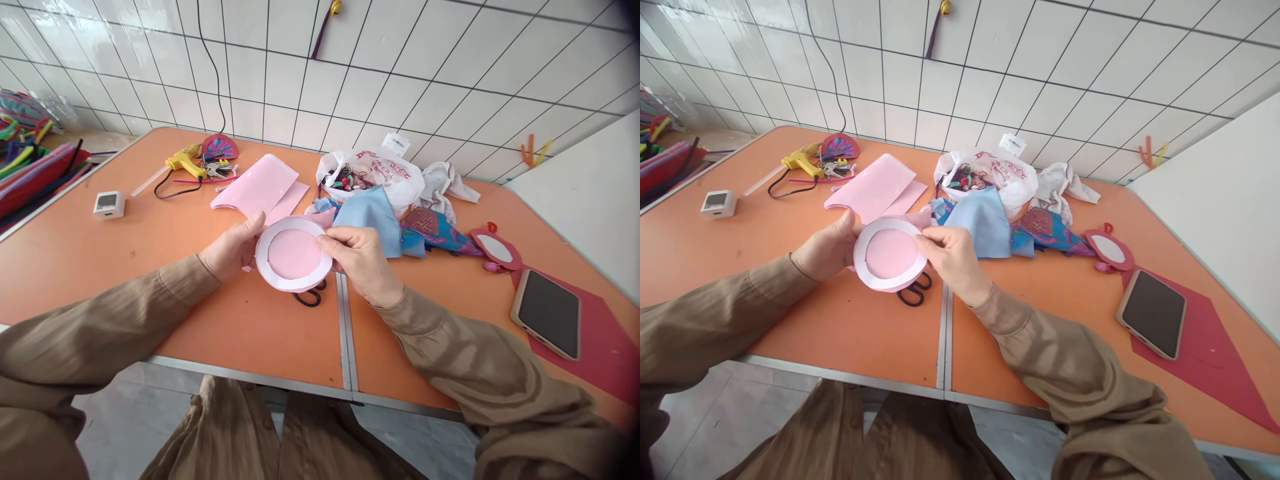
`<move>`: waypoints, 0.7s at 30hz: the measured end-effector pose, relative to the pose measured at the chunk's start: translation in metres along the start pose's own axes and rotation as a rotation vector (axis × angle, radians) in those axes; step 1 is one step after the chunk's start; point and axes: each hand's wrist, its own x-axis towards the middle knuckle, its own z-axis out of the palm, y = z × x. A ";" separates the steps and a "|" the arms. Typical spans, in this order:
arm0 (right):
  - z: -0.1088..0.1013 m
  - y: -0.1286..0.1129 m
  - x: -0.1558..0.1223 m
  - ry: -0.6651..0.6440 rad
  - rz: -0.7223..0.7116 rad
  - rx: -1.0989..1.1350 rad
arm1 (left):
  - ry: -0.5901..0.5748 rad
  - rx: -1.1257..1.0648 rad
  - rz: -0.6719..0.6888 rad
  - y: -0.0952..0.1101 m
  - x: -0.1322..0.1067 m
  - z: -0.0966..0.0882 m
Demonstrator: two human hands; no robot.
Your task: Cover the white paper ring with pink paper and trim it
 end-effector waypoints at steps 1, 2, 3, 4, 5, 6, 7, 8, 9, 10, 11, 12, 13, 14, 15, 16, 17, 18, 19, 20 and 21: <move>-0.001 0.002 0.001 0.017 0.009 0.021 | -0.016 -0.039 -0.027 0.001 0.001 0.000; -0.001 0.004 0.001 0.033 0.016 0.035 | -0.029 -0.066 -0.047 0.001 0.001 0.000; -0.001 0.006 0.002 0.049 0.021 0.043 | -0.035 -0.081 -0.056 0.000 0.001 0.001; -0.002 0.007 0.003 0.063 0.022 0.046 | -0.034 -0.083 -0.058 0.000 0.001 0.002; -0.002 0.008 0.003 0.075 0.020 0.048 | -0.033 -0.078 -0.063 -0.001 0.000 0.003; -0.002 0.008 0.004 0.086 0.015 0.048 | -0.031 -0.067 -0.078 -0.001 -0.001 0.005; -0.002 0.009 0.004 0.095 0.009 0.046 | -0.020 -0.055 -0.092 -0.001 -0.001 0.006; -0.002 0.009 0.004 0.101 0.004 0.041 | -0.003 -0.043 -0.100 -0.001 -0.002 0.007; -0.002 0.009 0.004 0.107 -0.001 0.033 | 0.019 -0.030 -0.101 -0.001 -0.003 0.008; -0.002 0.009 0.004 0.112 -0.008 0.019 | 0.039 -0.014 -0.093 0.000 -0.003 0.008; -0.002 0.009 0.004 0.116 -0.016 0.003 | 0.053 0.007 -0.083 0.001 -0.003 0.008; -0.002 0.009 0.004 0.121 -0.024 -0.015 | 0.061 0.025 -0.075 0.002 -0.003 0.009; -0.002 0.010 0.003 0.126 -0.033 -0.030 | 0.065 0.037 -0.071 0.003 -0.004 0.008; -0.003 0.010 0.003 0.130 -0.041 -0.041 | 0.069 0.038 -0.071 0.003 -0.004 0.008; -0.003 0.010 0.003 0.134 -0.050 -0.049 | 0.071 0.027 -0.076 0.004 -0.004 0.008; -0.002 0.009 0.003 0.137 -0.059 -0.056 | 0.073 0.003 -0.085 0.004 -0.004 0.008; -0.002 0.009 0.004 0.141 -0.069 -0.061 | 0.072 -0.029 -0.100 0.005 -0.005 0.007; -0.002 0.008 0.004 0.144 -0.078 -0.070 | 0.064 -0.064 -0.118 0.006 -0.005 0.007; -0.001 0.007 0.003 0.144 -0.088 -0.081 | 0.055 -0.098 -0.136 0.007 -0.006 0.008; -0.001 0.007 0.003 0.143 -0.097 -0.092 | 0.049 -0.127 -0.149 0.007 -0.006 0.008; 0.000 0.006 0.003 0.139 -0.103 -0.102 | 0.050 -0.149 -0.156 0.008 -0.006 0.009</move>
